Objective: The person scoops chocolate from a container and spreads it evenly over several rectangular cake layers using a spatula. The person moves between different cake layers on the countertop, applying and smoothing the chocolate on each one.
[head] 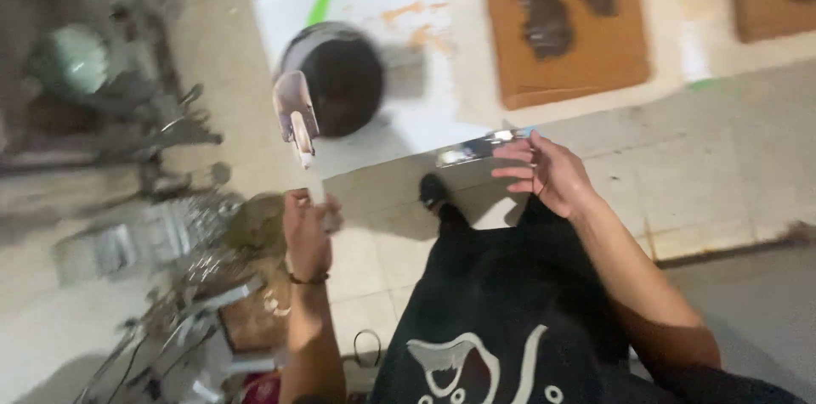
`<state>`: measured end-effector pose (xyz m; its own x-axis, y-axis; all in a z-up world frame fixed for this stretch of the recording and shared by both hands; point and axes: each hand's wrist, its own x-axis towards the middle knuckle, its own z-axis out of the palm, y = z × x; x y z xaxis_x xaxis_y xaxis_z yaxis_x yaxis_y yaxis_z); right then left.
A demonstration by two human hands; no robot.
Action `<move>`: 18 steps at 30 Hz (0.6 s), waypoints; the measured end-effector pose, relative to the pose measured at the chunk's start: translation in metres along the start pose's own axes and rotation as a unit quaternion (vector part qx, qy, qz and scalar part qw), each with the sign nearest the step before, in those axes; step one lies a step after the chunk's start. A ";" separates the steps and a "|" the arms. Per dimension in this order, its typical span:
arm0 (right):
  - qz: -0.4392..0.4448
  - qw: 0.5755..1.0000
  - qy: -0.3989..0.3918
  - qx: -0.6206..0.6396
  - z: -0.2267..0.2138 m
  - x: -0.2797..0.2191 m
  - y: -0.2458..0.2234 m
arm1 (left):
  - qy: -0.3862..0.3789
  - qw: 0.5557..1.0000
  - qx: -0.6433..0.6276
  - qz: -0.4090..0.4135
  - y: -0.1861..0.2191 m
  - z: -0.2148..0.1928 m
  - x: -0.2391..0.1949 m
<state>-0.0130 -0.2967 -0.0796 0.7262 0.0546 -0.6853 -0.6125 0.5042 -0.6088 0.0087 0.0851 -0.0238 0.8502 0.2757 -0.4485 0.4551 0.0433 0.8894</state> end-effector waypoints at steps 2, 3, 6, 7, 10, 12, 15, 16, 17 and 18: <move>-0.002 0.999 0.037 0.004 -0.042 -0.006 0.003 | -0.062 0.997 0.001 0.034 -0.004 0.030 0.015; 0.004 0.998 0.058 0.004 -0.063 -0.010 0.005 | -0.106 0.992 0.002 0.071 -0.006 0.045 0.019; 0.012 0.996 0.082 -0.028 -0.126 -0.014 0.018 | -0.165 0.975 0.073 0.133 -0.004 0.117 0.004; 0.011 0.996 0.081 -0.034 -0.148 -0.015 0.025 | -0.162 0.975 0.067 0.134 -0.014 0.137 0.012; 0.003 0.985 0.089 -0.149 -0.243 -0.003 0.032 | -0.149 0.937 0.167 0.267 -0.046 0.211 0.017; 0.055 0.970 0.122 -0.204 -0.318 0.011 0.044 | -0.064 0.948 0.265 0.164 -0.051 0.253 0.006; 0.060 0.932 0.238 -0.267 -0.460 0.008 0.065 | 0.029 0.913 0.358 0.193 -0.071 0.302 0.015; 0.065 0.932 0.226 -0.274 -0.529 0.001 0.108 | 0.041 0.913 0.360 0.186 -0.060 0.318 0.005; 0.106 0.900 0.212 -0.365 -0.591 -0.002 0.136 | 0.052 0.886 0.424 0.181 -0.049 0.333 -0.004; 0.138 0.858 0.199 -0.452 -0.644 0.010 0.151 | 0.060 0.855 0.483 0.179 -0.037 0.351 -0.007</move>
<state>-0.2997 -0.7754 -0.4358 0.4596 -0.3257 -0.8262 -0.8673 -0.3648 -0.3387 0.0784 -0.2552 -0.0845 0.9738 0.2044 -0.0992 0.2271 -0.8616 0.4539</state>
